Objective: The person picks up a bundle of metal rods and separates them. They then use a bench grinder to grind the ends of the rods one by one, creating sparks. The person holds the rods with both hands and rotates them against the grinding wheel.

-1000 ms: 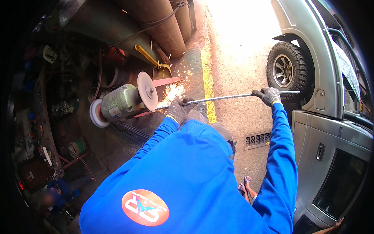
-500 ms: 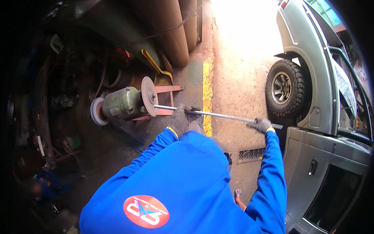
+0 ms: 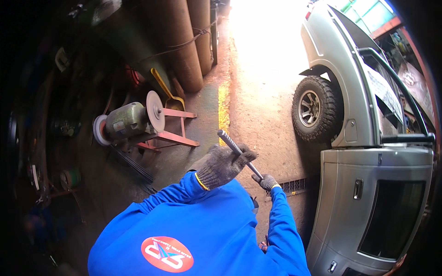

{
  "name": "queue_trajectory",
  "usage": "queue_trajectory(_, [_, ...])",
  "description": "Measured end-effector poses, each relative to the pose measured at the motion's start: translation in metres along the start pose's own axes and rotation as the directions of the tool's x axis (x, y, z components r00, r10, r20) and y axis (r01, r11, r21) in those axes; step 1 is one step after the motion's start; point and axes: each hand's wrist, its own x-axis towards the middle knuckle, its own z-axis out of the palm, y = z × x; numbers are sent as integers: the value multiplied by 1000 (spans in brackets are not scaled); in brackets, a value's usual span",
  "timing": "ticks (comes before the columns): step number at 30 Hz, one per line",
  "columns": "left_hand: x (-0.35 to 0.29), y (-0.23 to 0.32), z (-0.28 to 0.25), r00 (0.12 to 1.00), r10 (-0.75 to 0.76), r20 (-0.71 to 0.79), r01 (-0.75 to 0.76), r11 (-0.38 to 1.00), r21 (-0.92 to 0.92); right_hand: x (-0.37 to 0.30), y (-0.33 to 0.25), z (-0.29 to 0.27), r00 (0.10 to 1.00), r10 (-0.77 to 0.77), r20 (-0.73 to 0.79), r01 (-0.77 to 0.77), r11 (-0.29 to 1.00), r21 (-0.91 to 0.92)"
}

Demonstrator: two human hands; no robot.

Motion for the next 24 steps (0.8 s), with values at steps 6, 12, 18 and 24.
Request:
queue_trajectory(6, [-34,5,40,999,29,16,-31,992,121,-43,12,33,997,3,77,-2,1000,-12])
queue_trajectory(12, [-67,9,59,999,-50,-1,49,976,212,-62,40,75,992,-125,8,125,992,20])
queue_trajectory(18, [-73,25,61,989,19,-146,33,937,348,-83,51,95,986,-160,-52,162,986,43])
queue_trajectory(24, [-54,-30,40,797,-393,-460,300,917,-264,-143,51,88,974,-205,-101,227,915,333])
